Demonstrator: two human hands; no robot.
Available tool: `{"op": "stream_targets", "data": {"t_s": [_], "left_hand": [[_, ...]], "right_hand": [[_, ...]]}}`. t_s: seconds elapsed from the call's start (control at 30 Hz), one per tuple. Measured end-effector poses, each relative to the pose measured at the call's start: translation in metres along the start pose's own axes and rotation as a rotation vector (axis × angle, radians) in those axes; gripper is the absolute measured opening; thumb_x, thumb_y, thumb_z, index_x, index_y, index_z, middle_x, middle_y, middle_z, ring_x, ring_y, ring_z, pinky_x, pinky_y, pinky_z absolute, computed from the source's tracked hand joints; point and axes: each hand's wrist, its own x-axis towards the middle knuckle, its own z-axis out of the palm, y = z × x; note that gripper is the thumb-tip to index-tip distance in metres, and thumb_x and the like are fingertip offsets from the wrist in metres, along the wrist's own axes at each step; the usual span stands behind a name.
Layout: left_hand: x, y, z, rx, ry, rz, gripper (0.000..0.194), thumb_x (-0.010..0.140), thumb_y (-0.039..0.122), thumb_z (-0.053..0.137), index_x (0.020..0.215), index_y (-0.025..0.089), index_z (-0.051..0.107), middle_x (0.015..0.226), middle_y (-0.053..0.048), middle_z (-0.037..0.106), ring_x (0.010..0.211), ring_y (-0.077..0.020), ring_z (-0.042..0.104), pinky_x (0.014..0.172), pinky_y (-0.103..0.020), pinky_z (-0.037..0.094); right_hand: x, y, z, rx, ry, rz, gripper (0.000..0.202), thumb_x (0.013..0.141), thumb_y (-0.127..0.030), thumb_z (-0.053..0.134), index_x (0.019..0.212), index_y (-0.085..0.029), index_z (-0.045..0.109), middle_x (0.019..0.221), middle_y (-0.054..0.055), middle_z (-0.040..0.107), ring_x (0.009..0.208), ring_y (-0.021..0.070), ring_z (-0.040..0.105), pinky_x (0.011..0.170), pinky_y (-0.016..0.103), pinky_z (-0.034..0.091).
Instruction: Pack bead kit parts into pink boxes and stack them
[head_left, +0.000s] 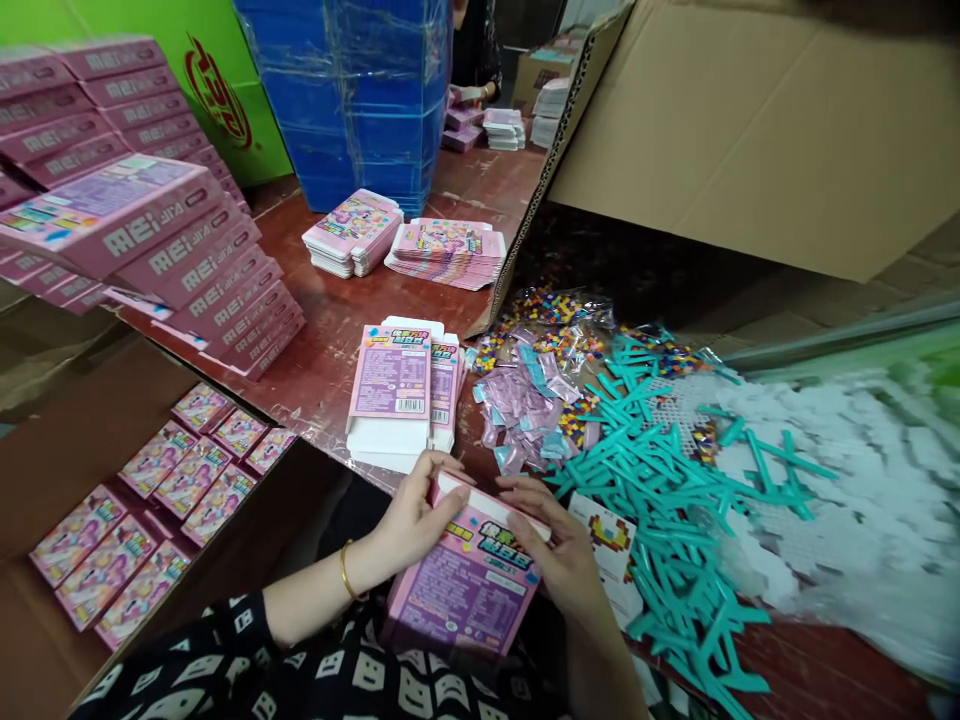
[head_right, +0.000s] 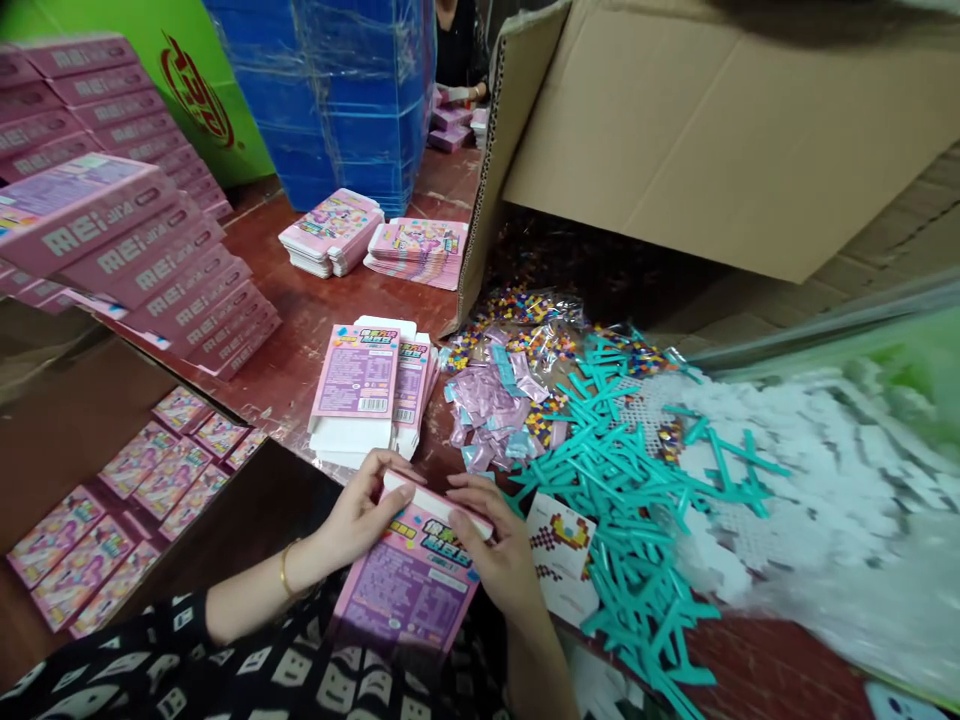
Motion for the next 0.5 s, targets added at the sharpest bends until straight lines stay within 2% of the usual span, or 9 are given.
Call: {"op": "stream_targets", "data": {"t_s": [0.1, 0.2, 0.27, 0.37, 0.43, 0.5], "left_hand": [[-0.001, 0.006, 0.003, 0.086, -0.025, 0.041, 0.024, 0.096, 0.042, 0.052, 0.094, 0.019, 0.059, 0.084, -0.003, 0.065, 0.075, -0.0165, 0.06, 0.071, -0.029, 0.048], [0.002, 0.001, 0.007, 0.146, -0.082, 0.172, 0.025, 0.095, 0.039, 0.055, 0.085, 0.018, 0.062, 0.089, -0.006, 0.066, 0.083, -0.0179, 0.062, 0.078, -0.031, 0.048], [0.004, -0.003, 0.009, 0.142, -0.103, 0.239, 0.021, 0.09, 0.038, 0.065, 0.088, 0.017, 0.065, 0.103, -0.01, 0.066, 0.098, -0.0209, 0.063, 0.088, -0.035, 0.048], [0.008, -0.004, 0.011, 0.103, -0.073, 0.266, 0.025, 0.081, 0.04, 0.075, 0.09, 0.018, 0.068, 0.116, -0.014, 0.064, 0.112, -0.0242, 0.062, 0.097, -0.037, 0.048], [0.014, 0.005, 0.009, 0.1, -0.09, 0.303, 0.028, 0.079, 0.044, 0.076, 0.086, 0.018, 0.07, 0.114, -0.014, 0.066, 0.112, -0.0246, 0.064, 0.094, -0.035, 0.051], [0.02, 0.022, 0.004, 0.215, -0.197, 0.369, 0.028, 0.079, 0.047, 0.075, 0.084, 0.02, 0.072, 0.101, -0.011, 0.071, 0.098, -0.0231, 0.069, 0.084, -0.031, 0.054]], "right_hand": [[0.003, -0.005, -0.008, 0.115, -0.077, 0.147, 0.021, 0.088, -0.039, 0.068, 0.098, -0.024, 0.077, 0.111, 0.01, 0.074, 0.104, 0.026, 0.069, 0.086, 0.04, 0.059], [0.003, 0.005, -0.013, 0.203, -0.049, 0.211, 0.022, 0.083, -0.044, 0.072, 0.092, -0.024, 0.079, 0.104, 0.01, 0.076, 0.097, 0.0272, 0.072, 0.082, 0.04, 0.061], [-0.001, 0.012, -0.017, 0.157, -0.059, 0.189, 0.024, 0.083, -0.047, 0.071, 0.088, -0.025, 0.08, 0.108, 0.011, 0.076, 0.103, 0.0287, 0.071, 0.086, 0.042, 0.06], [-0.009, 0.012, -0.022, 0.042, -0.183, 0.144, 0.027, 0.083, -0.049, 0.07, 0.096, -0.028, 0.08, 0.121, 0.011, 0.071, 0.112, 0.0313, 0.067, 0.092, 0.044, 0.058], [-0.012, 0.005, -0.025, -0.03, -0.19, 0.089, 0.029, 0.079, -0.048, 0.073, 0.102, -0.031, 0.079, 0.126, 0.009, 0.068, 0.116, 0.0321, 0.065, 0.095, 0.044, 0.057], [-0.009, -0.004, -0.028, -0.09, -0.111, 0.004, 0.032, 0.077, -0.046, 0.075, 0.107, -0.034, 0.077, 0.123, 0.008, 0.07, 0.115, 0.032, 0.066, 0.095, 0.044, 0.057]]}}
